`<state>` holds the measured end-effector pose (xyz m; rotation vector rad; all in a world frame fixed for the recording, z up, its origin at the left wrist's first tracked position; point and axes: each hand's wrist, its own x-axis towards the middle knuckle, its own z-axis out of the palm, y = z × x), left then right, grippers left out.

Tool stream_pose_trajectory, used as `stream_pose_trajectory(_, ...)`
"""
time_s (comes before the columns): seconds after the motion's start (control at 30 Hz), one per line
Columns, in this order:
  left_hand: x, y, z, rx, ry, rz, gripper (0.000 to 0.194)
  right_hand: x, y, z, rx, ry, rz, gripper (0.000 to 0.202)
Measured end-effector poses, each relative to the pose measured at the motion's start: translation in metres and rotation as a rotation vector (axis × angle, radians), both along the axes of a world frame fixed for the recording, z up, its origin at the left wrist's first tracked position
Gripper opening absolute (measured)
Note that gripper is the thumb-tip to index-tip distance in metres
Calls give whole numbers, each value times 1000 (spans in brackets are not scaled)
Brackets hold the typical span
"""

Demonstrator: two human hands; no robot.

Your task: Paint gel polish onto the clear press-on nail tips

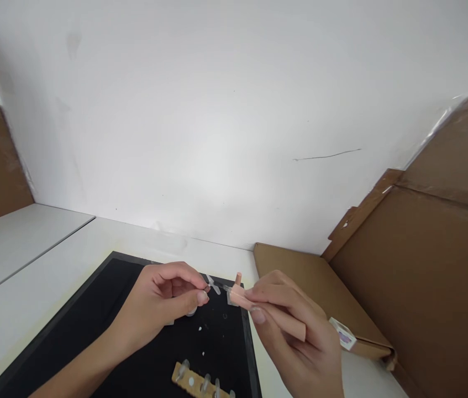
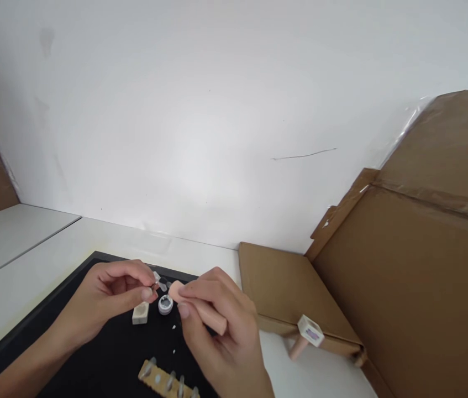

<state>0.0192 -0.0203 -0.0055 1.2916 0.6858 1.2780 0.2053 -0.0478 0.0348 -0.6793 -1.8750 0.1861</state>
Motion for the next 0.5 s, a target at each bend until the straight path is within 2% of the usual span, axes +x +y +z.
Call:
stream_pose_trajectory(0.2,-1,-2,0,-40,-59,-44,8,-2,0,-1,-84,-9,-17,16)
stream_pose_trajectory(0.33,-3,-1,1,-42,-69,-46,9,-3,-1,3,-77,-22,-24,14)
stream_pose_trajectory(0.5,-3,-2,3,-48,-72,-31,10,-3,-1,7,-73,-19,-19,22)
